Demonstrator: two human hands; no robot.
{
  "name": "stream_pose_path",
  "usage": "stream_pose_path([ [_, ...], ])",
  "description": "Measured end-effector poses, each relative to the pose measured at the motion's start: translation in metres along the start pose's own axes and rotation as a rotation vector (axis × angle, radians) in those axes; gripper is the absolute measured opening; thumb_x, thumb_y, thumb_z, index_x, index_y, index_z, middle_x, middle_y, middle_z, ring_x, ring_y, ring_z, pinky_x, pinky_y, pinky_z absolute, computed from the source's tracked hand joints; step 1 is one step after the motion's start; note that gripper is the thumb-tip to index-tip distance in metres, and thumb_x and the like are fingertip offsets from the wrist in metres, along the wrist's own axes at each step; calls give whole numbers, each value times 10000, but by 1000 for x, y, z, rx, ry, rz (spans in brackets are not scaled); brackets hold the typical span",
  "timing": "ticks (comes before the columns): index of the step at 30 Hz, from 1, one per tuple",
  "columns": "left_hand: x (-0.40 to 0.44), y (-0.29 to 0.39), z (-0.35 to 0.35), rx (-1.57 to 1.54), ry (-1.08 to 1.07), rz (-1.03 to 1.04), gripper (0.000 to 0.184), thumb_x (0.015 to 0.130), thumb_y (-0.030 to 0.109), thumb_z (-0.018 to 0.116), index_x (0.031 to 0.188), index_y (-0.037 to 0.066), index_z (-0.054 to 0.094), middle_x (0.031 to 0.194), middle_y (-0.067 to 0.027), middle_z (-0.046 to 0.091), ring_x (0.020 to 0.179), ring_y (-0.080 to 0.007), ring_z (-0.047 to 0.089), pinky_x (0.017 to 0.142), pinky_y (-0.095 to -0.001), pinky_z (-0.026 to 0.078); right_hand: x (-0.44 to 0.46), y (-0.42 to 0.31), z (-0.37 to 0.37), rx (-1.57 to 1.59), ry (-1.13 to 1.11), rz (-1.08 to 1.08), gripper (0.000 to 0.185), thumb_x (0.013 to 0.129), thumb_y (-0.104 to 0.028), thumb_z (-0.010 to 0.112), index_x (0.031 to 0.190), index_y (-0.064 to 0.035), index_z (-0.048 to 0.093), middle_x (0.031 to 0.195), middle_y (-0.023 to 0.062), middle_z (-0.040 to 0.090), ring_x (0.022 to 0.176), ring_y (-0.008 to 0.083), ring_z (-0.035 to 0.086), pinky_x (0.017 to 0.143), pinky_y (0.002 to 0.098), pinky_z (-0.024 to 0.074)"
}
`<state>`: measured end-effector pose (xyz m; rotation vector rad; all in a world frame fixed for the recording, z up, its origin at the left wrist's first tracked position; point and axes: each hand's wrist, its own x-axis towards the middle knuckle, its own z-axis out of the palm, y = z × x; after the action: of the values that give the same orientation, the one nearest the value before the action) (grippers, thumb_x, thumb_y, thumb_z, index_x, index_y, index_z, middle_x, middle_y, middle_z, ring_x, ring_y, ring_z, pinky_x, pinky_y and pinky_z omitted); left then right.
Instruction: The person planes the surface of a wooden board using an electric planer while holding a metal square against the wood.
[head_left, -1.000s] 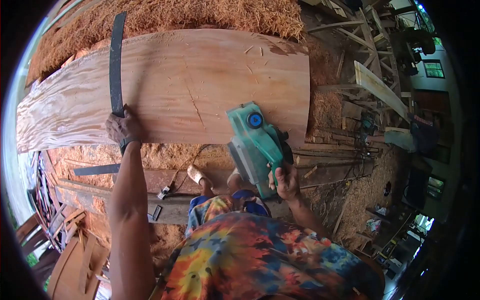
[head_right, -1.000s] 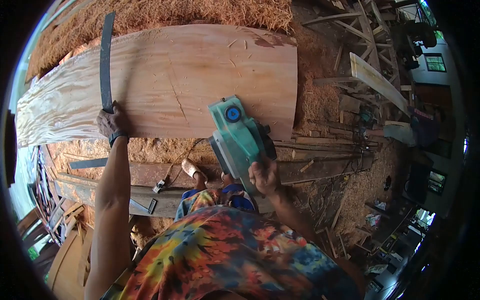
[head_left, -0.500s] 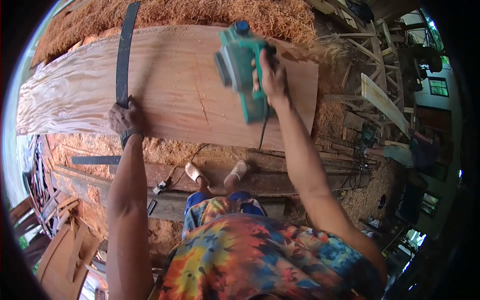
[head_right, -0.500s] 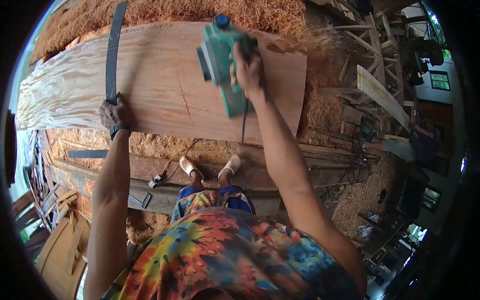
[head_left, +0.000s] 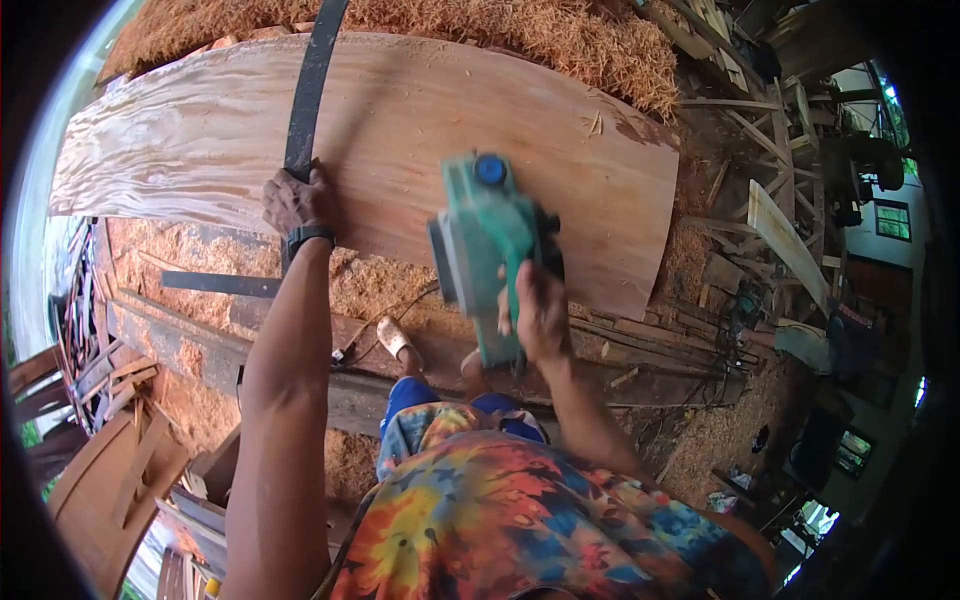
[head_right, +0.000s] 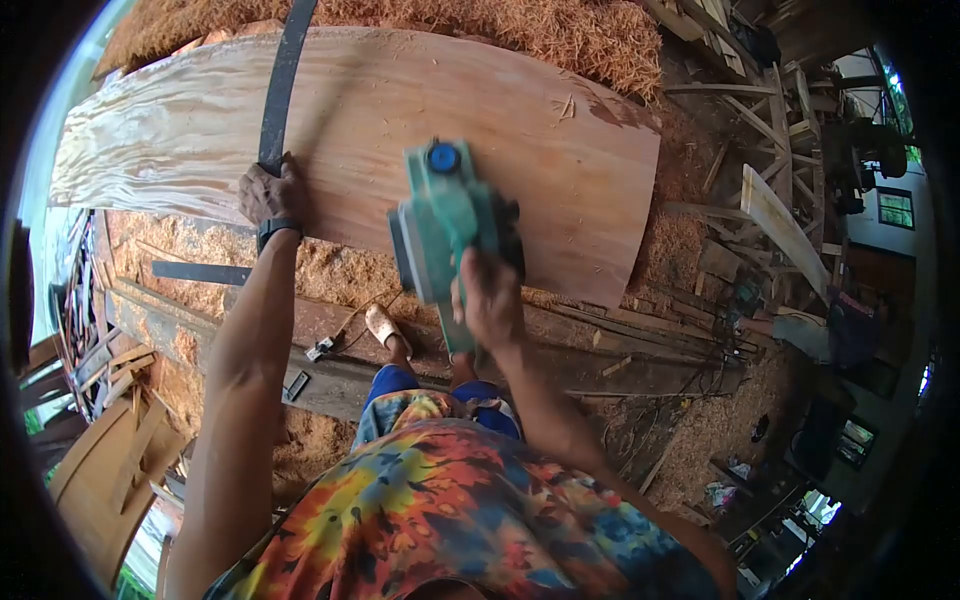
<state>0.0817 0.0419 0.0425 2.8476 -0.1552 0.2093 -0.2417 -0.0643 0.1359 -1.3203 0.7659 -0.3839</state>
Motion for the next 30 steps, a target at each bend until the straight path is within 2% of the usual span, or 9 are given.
stream_pose_path([
  [4, 0, -4, 2, -43, -2, 27, 562, 889, 519, 598, 1162, 29, 564, 1170, -201, 582, 1181, -370, 514, 1009, -488, 376, -58, 20, 19, -7, -36, 27, 461, 1034, -463, 480, 1030, -10, 564, 606, 11, 497, 495, 79, 481, 439, 250, 396],
  [8, 15, -27, 16, -36, 14, 97, 564, 903, 532, 601, 1163, 34, 554, 1164, -195, 576, 1175, -367, 515, 982, -479, 385, -52, 20, 30, 15, -21, 27, 485, 1024, -478, 496, 1043, 0, 575, 613, 6, 508, 498, 78, 487, 443, 249, 405],
  [10, 36, -45, 10, -14, -53, 105, 535, 923, 531, 580, 1129, 37, 559, 1135, -202, 580, 1140, -374, 533, 958, -488, 400, -37, 14, 37, 23, -14, 39, 503, 1022, -479, 505, 1045, 16, 589, 606, 15, 518, 483, 81, 489, 439, 250, 401],
  [13, 75, -82, 6, -27, 31, 102, 551, 936, 548, 563, 1053, 12, 606, 1073, -241, 615, 1044, -428, 583, 887, -516, 451, -8, 7, 50, -39, 3, 10, 518, 1030, -490, 473, 1038, 20, 564, 568, 30, 502, 442, 102, 462, 439, 263, 392],
  [14, 84, -91, 4, -5, 2, 72, 528, 944, 548, 538, 1062, 35, 579, 1095, -221, 592, 1089, -382, 558, 928, -505, 420, 5, 6, 55, -28, 27, 1, 504, 1028, -483, 489, 1015, 14, 568, 546, 23, 490, 413, 102, 446, 418, 265, 381],
  [19, 100, -103, 18, 28, 100, 29, 556, 933, 567, 537, 1079, 38, 624, 1137, -206, 619, 1127, -378, 556, 963, -500, 412, 72, -19, 79, -75, 44, -55, 524, 1017, -520, 490, 922, -13, 586, 513, 13, 475, 386, 103, 437, 395, 259, 363],
  [22, 95, -94, 5, 60, 81, -37, 563, 911, 583, 556, 1114, 63, 625, 1166, -187, 623, 1153, -363, 554, 988, -500, 396, 129, -36, 93, -96, 53, -78, 567, 985, -575, 511, 898, -20, 587, 522, 13, 484, 395, 106, 464, 390, 266, 385],
  [25, 94, -94, 2, 49, 96, -14, 555, 908, 578, 564, 1122, 69, 621, 1164, -182, 624, 1171, -359, 546, 996, -498, 393, 181, -38, 105, -25, 56, -126, 616, 947, -627, 541, 888, -15, 577, 550, 24, 508, 400, 116, 478, 392, 278, 411],
  [30, 96, -96, 2, -8, 58, -2, 545, 903, 559, 581, 1117, 59, 608, 1178, -197, 604, 1178, -381, 525, 997, -519, 376, 167, -40, 103, -67, 60, -103, 616, 945, -638, 531, 873, -27, 565, 551, 25, 505, 398, 124, 481, 393, 280, 404],
])
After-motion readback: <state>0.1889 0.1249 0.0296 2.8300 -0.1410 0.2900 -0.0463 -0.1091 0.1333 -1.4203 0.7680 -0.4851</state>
